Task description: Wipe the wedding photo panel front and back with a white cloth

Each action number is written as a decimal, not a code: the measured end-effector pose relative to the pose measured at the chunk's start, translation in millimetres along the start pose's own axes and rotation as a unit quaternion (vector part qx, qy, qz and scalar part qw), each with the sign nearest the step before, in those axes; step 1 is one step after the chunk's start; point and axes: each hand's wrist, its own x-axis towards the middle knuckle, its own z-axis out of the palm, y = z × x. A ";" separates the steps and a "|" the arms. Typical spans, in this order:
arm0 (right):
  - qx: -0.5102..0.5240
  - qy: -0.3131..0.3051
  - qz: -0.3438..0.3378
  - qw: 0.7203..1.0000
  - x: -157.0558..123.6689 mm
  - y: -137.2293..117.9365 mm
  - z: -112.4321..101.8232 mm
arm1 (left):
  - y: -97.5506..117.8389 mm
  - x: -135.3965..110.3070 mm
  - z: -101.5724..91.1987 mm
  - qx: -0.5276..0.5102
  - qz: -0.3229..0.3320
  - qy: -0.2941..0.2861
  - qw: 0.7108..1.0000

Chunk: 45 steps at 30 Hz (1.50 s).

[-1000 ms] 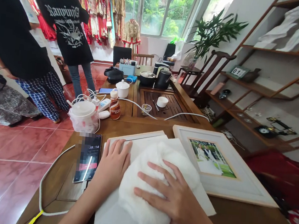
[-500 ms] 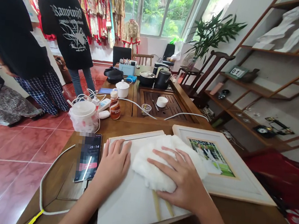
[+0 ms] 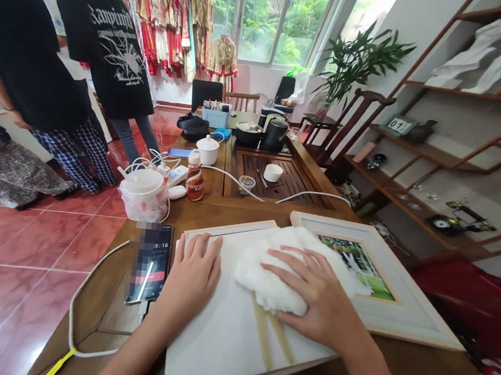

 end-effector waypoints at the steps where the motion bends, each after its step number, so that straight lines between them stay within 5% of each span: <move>1: -0.001 0.001 0.009 1.000 0.5 1.7 -0.7 | 0.0 -0.1 0.0 0.001 0.001 0.000 1.000; 11: 0.088 -0.114 -0.190 0.971 11.0 -54.9 -12.5 | 0.8 1.4 -5.6 0.015 0.013 -0.008 1.000; 19: 0.037 -0.089 -0.025 0.995 14.4 -30.9 -14.1 | 1.4 1.5 -1.2 0.009 -0.001 -0.009 1.000; 27: 0.081 -0.139 -0.209 0.965 17.1 -59.8 -12.7 | -1.6 2.0 -3.9 0.015 0.008 -0.017 1.000; 34: 0.037 -0.094 -0.035 0.994 15.6 -34.6 -12.0 | 0.9 2.9 -3.3 -0.001 -0.009 -0.023 1.000; 41: 0.088 -0.099 -0.193 0.972 12.4 -57.2 -5.8 | 0.7 4.8 -4.4 0.001 0.003 -0.014 1.000; 45: 0.064 -0.090 -0.125 0.986 10.3 -44.4 -5.6 | 1.3 4.3 -3.8 -0.003 0.004 -0.018 1.000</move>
